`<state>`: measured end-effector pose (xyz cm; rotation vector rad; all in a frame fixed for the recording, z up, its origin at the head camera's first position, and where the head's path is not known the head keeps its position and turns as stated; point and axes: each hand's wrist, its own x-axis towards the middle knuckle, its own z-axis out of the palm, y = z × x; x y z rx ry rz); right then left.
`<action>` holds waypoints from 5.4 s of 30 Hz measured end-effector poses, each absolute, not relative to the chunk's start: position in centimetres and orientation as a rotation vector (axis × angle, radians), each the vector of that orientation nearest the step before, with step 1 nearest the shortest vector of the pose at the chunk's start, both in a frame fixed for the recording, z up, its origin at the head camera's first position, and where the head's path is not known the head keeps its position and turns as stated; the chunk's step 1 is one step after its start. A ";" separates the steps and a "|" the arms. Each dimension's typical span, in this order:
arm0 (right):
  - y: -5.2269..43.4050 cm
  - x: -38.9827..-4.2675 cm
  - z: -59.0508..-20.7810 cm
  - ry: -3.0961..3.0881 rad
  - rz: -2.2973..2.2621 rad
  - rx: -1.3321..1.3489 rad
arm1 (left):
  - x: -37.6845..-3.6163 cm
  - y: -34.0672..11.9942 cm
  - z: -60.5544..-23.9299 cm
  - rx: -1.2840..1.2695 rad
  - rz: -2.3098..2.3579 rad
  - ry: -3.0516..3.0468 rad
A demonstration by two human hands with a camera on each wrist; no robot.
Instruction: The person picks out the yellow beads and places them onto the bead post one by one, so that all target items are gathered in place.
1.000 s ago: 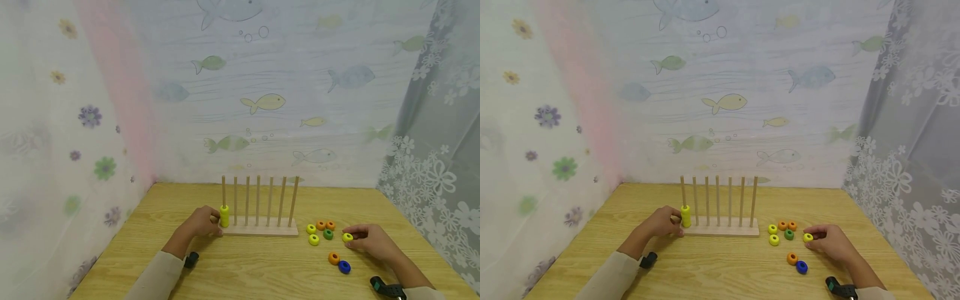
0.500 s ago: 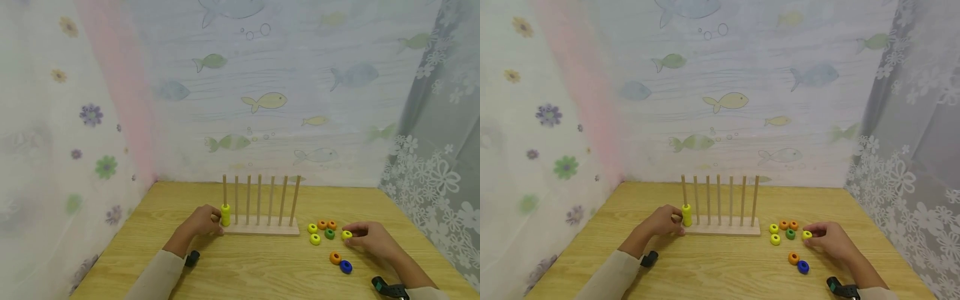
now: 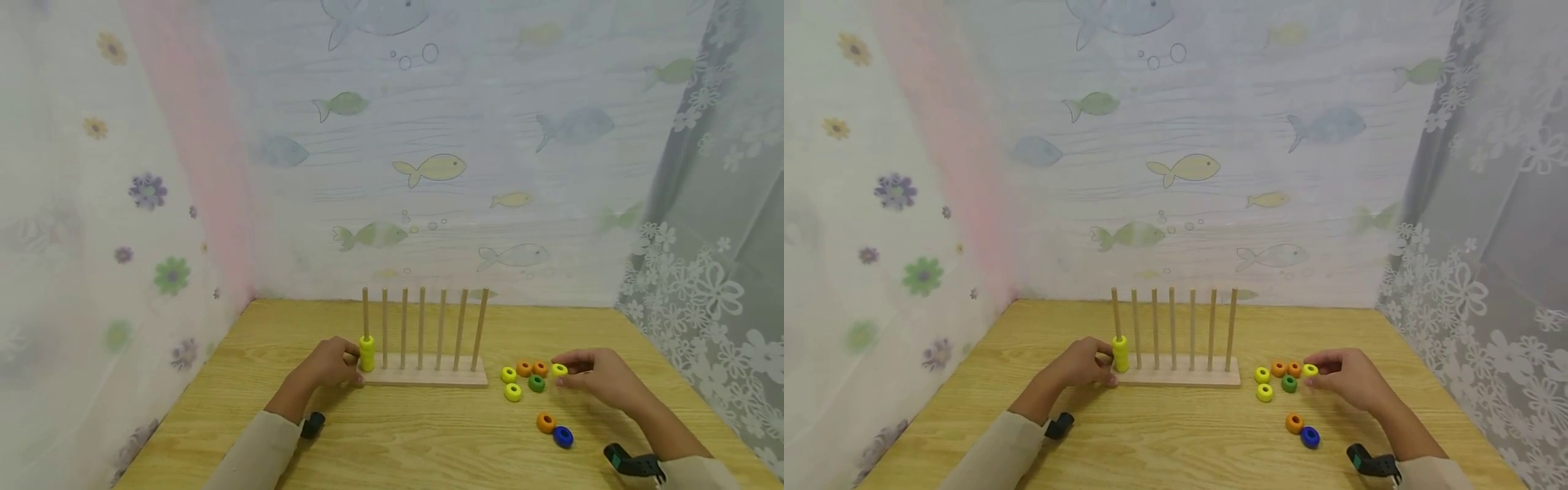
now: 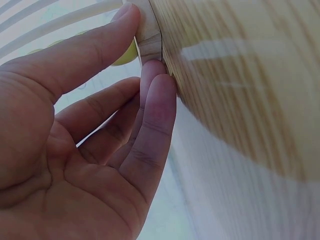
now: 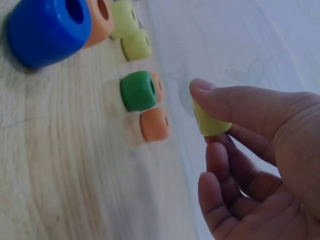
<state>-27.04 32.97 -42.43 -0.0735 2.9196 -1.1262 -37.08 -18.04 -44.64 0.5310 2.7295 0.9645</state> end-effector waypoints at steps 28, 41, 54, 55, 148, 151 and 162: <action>29.2 -27.5 -38.2 3.107 -1.008 -0.368 | -37.3 -18.1 -44.8 0.553 0.995 2.705; 27.4 -28.5 -37.1 3.171 -0.958 -0.421 | -37.2 -17.9 -44.7 0.524 0.988 2.703; 25.8 -28.9 -35.7 3.188 -0.967 -0.504 | -37.3 -17.9 -44.8 0.515 0.996 2.699; 25.7 -28.9 -35.6 3.185 -0.962 -0.515 | -37.3 -17.9 -44.9 0.513 0.994 2.701; 13.4 -32.0 -28.5 3.176 -1.031 -1.039 | -37.1 -18.0 -44.7 0.526 0.992 2.717; 12.9 -32.2 -28.6 3.147 -1.065 -1.037 | -37.1 -18.0 -44.7 0.529 0.990 2.720; 10.9 -33.1 -28.9 3.120 -1.078 -1.066 | -37.2 -18.0 -44.9 0.524 0.986 2.727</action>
